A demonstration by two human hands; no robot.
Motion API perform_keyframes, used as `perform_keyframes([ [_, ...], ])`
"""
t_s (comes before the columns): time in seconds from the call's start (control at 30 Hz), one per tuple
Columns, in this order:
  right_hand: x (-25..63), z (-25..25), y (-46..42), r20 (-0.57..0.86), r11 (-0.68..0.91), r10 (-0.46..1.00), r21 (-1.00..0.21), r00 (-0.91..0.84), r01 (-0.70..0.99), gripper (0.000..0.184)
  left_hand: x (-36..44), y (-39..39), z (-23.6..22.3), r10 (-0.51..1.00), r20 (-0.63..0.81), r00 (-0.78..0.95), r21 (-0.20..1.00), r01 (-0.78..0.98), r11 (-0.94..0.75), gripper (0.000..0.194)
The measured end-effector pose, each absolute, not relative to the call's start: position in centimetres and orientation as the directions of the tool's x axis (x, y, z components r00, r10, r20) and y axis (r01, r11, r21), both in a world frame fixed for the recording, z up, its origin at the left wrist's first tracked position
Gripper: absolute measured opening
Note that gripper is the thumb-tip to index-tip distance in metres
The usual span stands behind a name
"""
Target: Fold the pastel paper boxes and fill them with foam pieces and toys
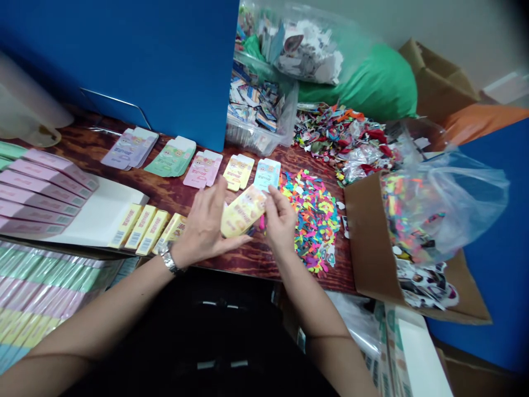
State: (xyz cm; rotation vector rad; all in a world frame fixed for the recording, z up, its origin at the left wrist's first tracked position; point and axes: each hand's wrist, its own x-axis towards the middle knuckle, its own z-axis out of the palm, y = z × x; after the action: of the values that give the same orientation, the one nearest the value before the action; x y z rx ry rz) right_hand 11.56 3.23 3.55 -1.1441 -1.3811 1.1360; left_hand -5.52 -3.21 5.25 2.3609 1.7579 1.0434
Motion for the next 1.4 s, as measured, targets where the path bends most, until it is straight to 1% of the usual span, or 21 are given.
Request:
perform_keyframes([
  [0.07,11.1,3.4,3.7,-0.010,-0.012,1.000,-0.998,-0.024,-0.056,0.041,-5.7,-3.0,5.0,0.839,0.530,0.126,0.529,0.724,-0.443,0.134],
  [0.13,10.5,3.4,3.3,-0.053,-0.064,0.993,-0.993,-0.107,-0.096,0.039,-5.4,-2.9,4.4,0.842,0.526,0.117,0.627,0.616,-0.477,0.127],
  [0.2,10.4,3.3,2.7,-0.034,-0.044,0.965,-0.999,-0.262,-0.032,0.036,-5.0,-2.9,3.9,0.847,0.524,0.084,0.674,0.567,-0.473,0.110],
  [0.23,10.6,3.2,2.5,-0.021,-0.003,0.940,-0.999,-0.341,0.054,0.036,-4.9,-2.9,3.7,0.848,0.527,0.054,0.687,0.560,-0.463,0.101],
  [0.27,11.0,3.0,2.4,-0.018,0.062,0.914,-0.981,-0.405,0.185,0.037,-4.9,-2.9,3.6,0.850,0.526,0.016,0.698,0.563,-0.442,0.095],
  [0.3,11.5,2.8,2.4,-0.031,0.146,0.892,-0.924,-0.451,0.352,0.037,-5.0,-2.9,3.6,0.853,0.521,-0.025,0.707,0.573,-0.415,0.090],
  [0.33,12.1,2.5,2.5,-0.060,0.230,0.878,-0.816,-0.474,0.530,0.039,-5.2,-3.0,3.6,0.855,0.515,-0.064,0.712,0.587,-0.385,0.088],
  [0.4,13.2,1.8,2.6,-0.143,0.344,0.872,-0.502,-0.469,0.793,0.047,-5.7,-3.1,3.8,0.855,0.503,-0.126,0.716,0.616,-0.330,0.086],
  [0.43,13.6,1.4,2.7,-0.187,0.368,0.871,-0.363,-0.454,0.856,0.053,-5.9,-3.2,3.9,0.860,0.490,-0.144,0.718,0.625,-0.304,0.084],
  [0.47,13.8,1.0,2.6,-0.225,0.377,0.870,-0.268,-0.438,0.886,0.058,-6.1,-3.2,3.9,0.865,0.478,-0.156,0.724,0.628,-0.287,0.083],
  [0.53,14.0,0.3,2.4,-0.271,0.373,0.868,-0.196,-0.416,0.907,0.064,-6.1,-3.3,3.8,0.877,0.453,-0.163,0.736,0.623,-0.265,0.083],
  [0.63,14.1,-0.2,2.0,-0.255,0.340,0.887,-0.206,-0.386,0.918,0.058,-5.8,-3.2,3.5,0.889,0.428,-0.165,0.744,0.623,-0.243,0.085],
  [0.73,14.6,-0.1,1.9,-0.237,0.293,0.905,-0.255,-0.353,0.921,0.034,-5.5,-3.1,3.3,0.891,0.432,-0.141,0.723,0.645,-0.248,0.085],
  [0.8,15.0,0.0,1.7,-0.239,0.272,0.907,-0.293,-0.346,0.917,0.026,-5.5,-3.1,3.3,0.893,0.432,-0.122,0.711,0.656,-0.254,0.080],
  [0.87,15.3,0.1,1.5,-0.217,0.283,0.910,-0.298,-0.353,0.912,0.033,-5.5,-3.1,3.2,0.897,0.425,-0.122,0.712,0.657,-0.248,0.076],
  [0.93,15.2,0.2,1.1,-0.199,0.307,0.911,-0.260,-0.362,0.915,0.048,-5.5,-3.2,3.1,0.897,0.420,-0.139,0.715,0.660,-0.233,0.073],
  [1.03,14.9,0.3,0.8,-0.250,0.307,0.901,-0.205,-0.353,0.929,0.065,-5.4,-3.2,2.8,0.916,0.375,-0.144,0.742,0.639,-0.203,0.072],
  [1.13,14.4,0.4,0.8,-0.291,0.275,0.899,-0.209,-0.328,0.938,0.068,-5.0,-3.4,2.4,0.951,0.289,-0.107,0.795,0.581,-0.176,0.074],
  [1.23,14.2,0.1,0.7,-0.264,0.244,0.915,-0.238,-0.305,0.940,0.065,-4.7,-3.5,1.9,0.960,0.265,-0.094,0.807,0.567,-0.167,0.075],
  [1.3,14.4,-0.2,0.5,-0.229,0.237,0.925,-0.275,-0.303,0.932,0.057,-4.6,-3.6,1.8,0.954,0.282,-0.105,0.790,0.590,-0.169,0.073],
  [1.4,15.5,0.0,0.4,-0.116,0.248,0.941,-0.402,-0.318,0.881,0.030,-4.9,-3.6,1.9,0.946,0.297,-0.134,0.764,0.628,-0.151,0.069],
])
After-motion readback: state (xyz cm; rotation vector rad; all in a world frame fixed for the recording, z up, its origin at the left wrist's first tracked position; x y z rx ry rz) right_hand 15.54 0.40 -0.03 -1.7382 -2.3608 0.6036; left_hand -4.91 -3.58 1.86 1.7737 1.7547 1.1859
